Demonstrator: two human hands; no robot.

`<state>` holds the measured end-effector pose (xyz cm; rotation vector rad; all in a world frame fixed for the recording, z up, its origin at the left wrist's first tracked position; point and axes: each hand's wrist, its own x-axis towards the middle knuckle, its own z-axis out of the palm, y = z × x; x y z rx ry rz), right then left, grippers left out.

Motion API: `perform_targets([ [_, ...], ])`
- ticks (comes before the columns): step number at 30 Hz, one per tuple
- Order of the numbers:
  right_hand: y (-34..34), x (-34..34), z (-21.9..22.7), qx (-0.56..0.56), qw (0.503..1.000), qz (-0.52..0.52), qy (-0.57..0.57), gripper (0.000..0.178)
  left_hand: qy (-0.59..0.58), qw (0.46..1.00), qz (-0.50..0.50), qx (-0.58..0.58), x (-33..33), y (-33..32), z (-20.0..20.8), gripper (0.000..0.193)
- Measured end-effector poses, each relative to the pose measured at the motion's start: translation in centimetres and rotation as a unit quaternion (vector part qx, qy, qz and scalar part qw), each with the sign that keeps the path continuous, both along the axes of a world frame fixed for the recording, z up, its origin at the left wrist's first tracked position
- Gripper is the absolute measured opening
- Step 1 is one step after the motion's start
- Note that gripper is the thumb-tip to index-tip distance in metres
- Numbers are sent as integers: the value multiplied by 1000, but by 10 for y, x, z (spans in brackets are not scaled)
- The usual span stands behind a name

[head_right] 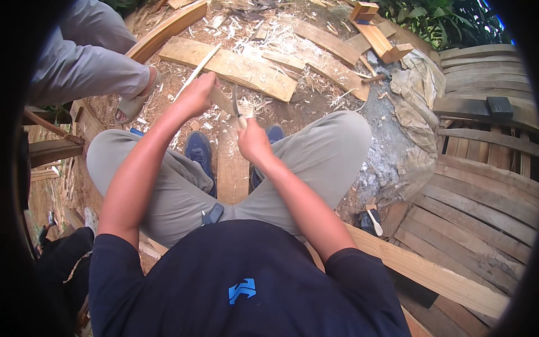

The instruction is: The person sits cross-legged on the ground and uses a knife to carve and shape a small piece of wood. They hold the wood in their left hand and carefully shave off thin layers with the knife in their right hand, occasionally rotating the wood to work on different sides.

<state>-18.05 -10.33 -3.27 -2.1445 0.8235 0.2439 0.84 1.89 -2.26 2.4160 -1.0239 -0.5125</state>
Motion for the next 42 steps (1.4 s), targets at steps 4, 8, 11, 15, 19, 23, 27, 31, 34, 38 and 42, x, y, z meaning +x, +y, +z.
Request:
perform_targets([
  [4, 6, -4, -8, -63, 995, 8, -75, 40, -14, 1000, 0, 26, -1, -4, 4, 36],
  [8, 0, 6, 4, -68, 979, -61, -183, 41, -12, 999, -10, 41, -4, -6, 10, 33],
  [11, -1, 3, 1, -42, 994, -21, -97, 41, -13, 999, -4, 42, -5, -5, 8, 32],
  [15, 4, -8, -16, -57, 991, 105, 63, 38, -20, 999, -3, 38, -6, -4, 10, 32],
  [19, 4, 1, -1, -111, 983, -9, -146, 35, -16, 999, -6, 31, -9, -4, 12, 31],
  [23, 4, 4, 9, -41, 997, -14, -71, 36, -18, 999, 1, 36, -8, -3, 10, 31],
  [27, 6, -9, -13, -91, 984, 122, 93, 33, -16, 999, 7, 35, -8, -5, 11, 33],
  [31, 10, -1, 4, -125, 986, 24, -109, 30, -12, 999, -4, 31, -10, -6, 14, 35],
  [34, 10, 8, 12, -118, 984, -29, -127, 25, -14, 999, -8, 30, -12, -6, 15, 35],
  [38, 0, -11, -21, -119, 984, 101, 90, 29, -11, 999, -14, 39, -12, -9, 21, 33],
  [42, 5, -10, -17, -126, 983, 108, 80, 32, -34, 998, -17, 42, -11, -6, 14, 33],
])
